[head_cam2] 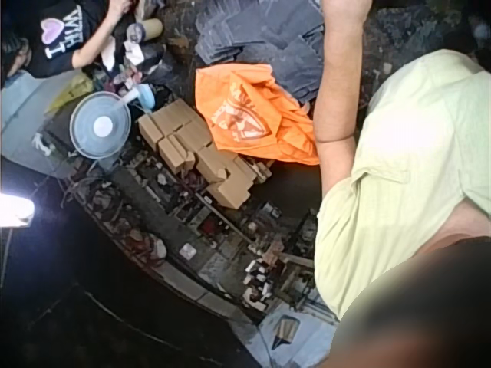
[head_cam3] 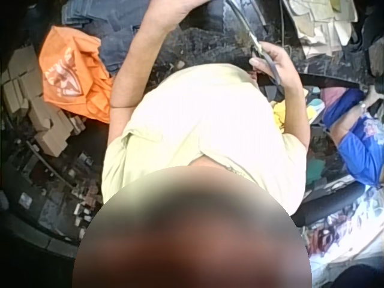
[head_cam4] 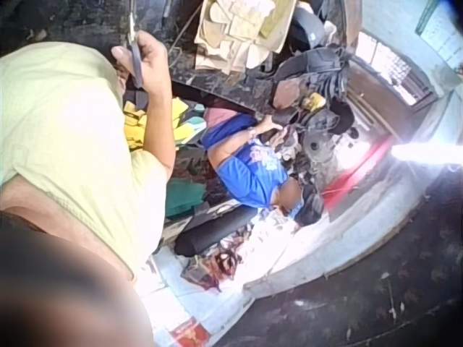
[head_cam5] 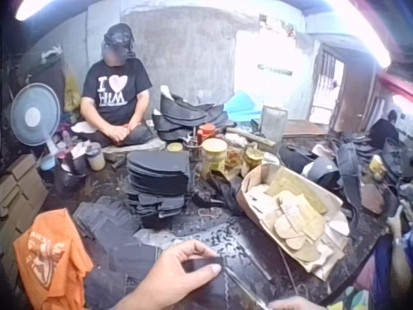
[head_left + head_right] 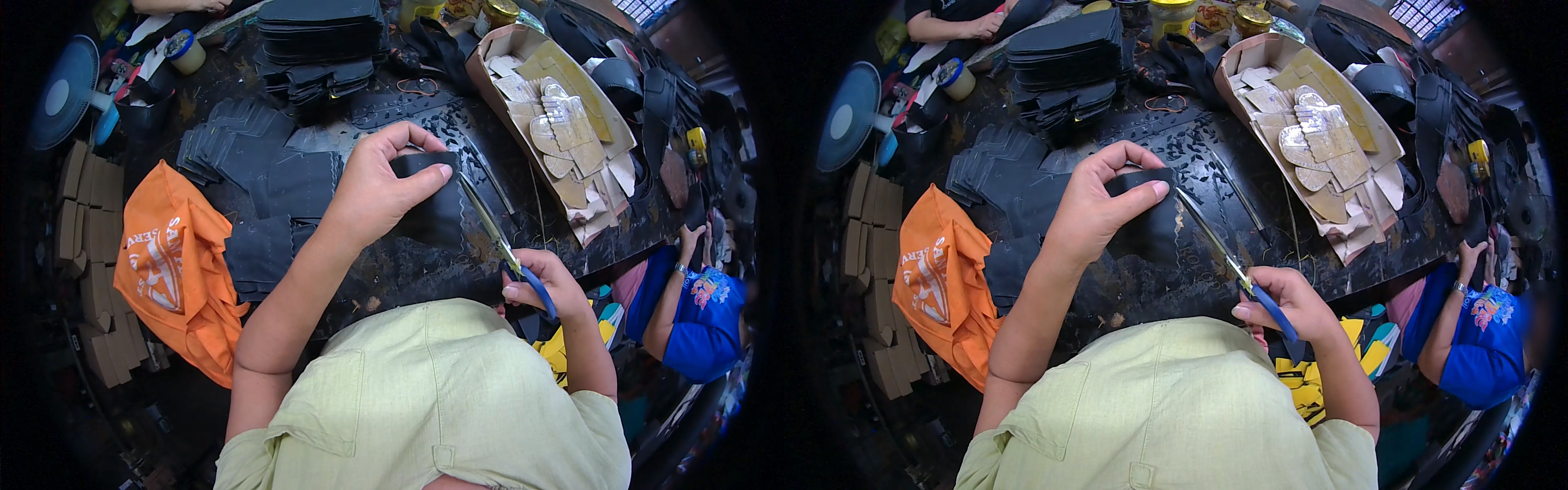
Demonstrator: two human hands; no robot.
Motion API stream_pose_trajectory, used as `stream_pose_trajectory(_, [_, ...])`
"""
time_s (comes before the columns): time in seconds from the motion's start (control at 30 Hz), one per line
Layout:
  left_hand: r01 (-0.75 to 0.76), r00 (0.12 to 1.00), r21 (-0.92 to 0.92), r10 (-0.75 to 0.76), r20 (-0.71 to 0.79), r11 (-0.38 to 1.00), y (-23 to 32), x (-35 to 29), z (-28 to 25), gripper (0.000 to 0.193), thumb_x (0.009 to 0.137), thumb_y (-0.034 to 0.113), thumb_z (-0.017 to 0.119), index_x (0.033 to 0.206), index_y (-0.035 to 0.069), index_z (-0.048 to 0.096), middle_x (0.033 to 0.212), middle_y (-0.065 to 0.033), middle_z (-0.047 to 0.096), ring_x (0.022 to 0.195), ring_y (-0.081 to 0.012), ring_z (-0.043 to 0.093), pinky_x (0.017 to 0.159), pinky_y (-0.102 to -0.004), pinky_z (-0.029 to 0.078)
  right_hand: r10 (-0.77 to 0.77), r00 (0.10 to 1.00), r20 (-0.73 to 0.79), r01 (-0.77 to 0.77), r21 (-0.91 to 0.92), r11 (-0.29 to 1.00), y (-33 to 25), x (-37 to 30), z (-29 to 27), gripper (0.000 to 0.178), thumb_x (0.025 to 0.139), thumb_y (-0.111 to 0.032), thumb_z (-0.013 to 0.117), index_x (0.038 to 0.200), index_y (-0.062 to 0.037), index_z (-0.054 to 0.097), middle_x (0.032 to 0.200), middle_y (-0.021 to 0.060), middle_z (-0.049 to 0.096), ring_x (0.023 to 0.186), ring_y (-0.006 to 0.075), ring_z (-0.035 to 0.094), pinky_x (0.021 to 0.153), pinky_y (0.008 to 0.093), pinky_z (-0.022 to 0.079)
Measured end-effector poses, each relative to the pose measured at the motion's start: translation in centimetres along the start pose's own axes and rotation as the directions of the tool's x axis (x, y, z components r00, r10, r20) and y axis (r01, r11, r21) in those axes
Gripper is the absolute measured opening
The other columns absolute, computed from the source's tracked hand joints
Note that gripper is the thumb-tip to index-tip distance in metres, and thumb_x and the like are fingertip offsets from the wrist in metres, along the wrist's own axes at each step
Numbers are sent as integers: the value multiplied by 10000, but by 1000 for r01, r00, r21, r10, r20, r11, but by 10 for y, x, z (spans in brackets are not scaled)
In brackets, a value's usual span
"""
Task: The person uses shears to trim the edges of small black rectangular material pieces on a workbench. They repeatedly pick up pieces, cut along the edges, and place the trimmed pieces into a growing stack.
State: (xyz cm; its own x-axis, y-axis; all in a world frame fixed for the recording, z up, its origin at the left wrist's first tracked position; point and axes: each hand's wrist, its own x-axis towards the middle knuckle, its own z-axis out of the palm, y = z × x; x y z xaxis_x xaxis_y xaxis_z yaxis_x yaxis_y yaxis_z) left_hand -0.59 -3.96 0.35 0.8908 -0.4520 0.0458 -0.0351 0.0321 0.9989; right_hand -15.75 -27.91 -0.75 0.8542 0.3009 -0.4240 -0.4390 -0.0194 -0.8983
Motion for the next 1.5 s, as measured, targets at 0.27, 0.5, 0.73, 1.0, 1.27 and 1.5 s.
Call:
stream_pose_trajectory(0.27, [35,999,-13,-35,-5,999,-6,0,-1,187,803,106,741,935,20,640,894,-39,681,828,-75,603,767,-240,480,-20,994,-107,13,-66,998,8,1,8,225,848,-90,742,758,-54,539,594,-16,542,489,49,526,454,213,409])
stream_pose_trajectory(0.5, [101,994,-271,-110,-20,957,-15,-3,11,181,821,90,740,937,38,611,910,-9,612,870,-68,570,788,-222,453,32,999,-14,-31,99,995,12,10,11,172,872,-108,708,827,-56,551,633,-21,550,509,44,502,471,218,401])
stream_pose_trajectory(0.73, [229,966,-589,-254,40,775,-16,-11,33,174,854,72,710,964,43,578,890,-19,614,797,-65,579,731,-215,486,-14,997,-70,23,129,991,8,16,27,187,876,-170,702,937,-27,598,783,4,595,733,81,570,704,248,487])
stream_pose_trajectory(1.0, [196,964,-650,-264,-8,734,-17,-14,41,157,870,66,693,964,36,570,863,-31,629,774,-71,597,701,-223,500,-45,979,-197,68,110,992,20,24,41,151,866,-97,719,943,-23,612,767,-13,596,694,52,567,636,216,475])
stream_pose_trajectory(1.27, [102,990,-425,-136,-49,900,-15,-8,19,202,865,61,694,1038,8,604,939,-65,672,841,-78,615,785,-220,493,34,992,-119,-22,104,994,12,11,22,170,859,-130,734,887,-42,591,725,-19,589,606,32,540,546,193,446])
stream_pose_trajectory(1.5, [43,999,-119,-46,-21,992,-7,-3,5,173,834,86,717,985,22,660,940,-32,673,917,-81,613,841,-237,467,14,1000,4,-14,69,998,8,3,2,191,863,-135,726,855,-56,553,702,-13,569,560,45,533,519,202,447])
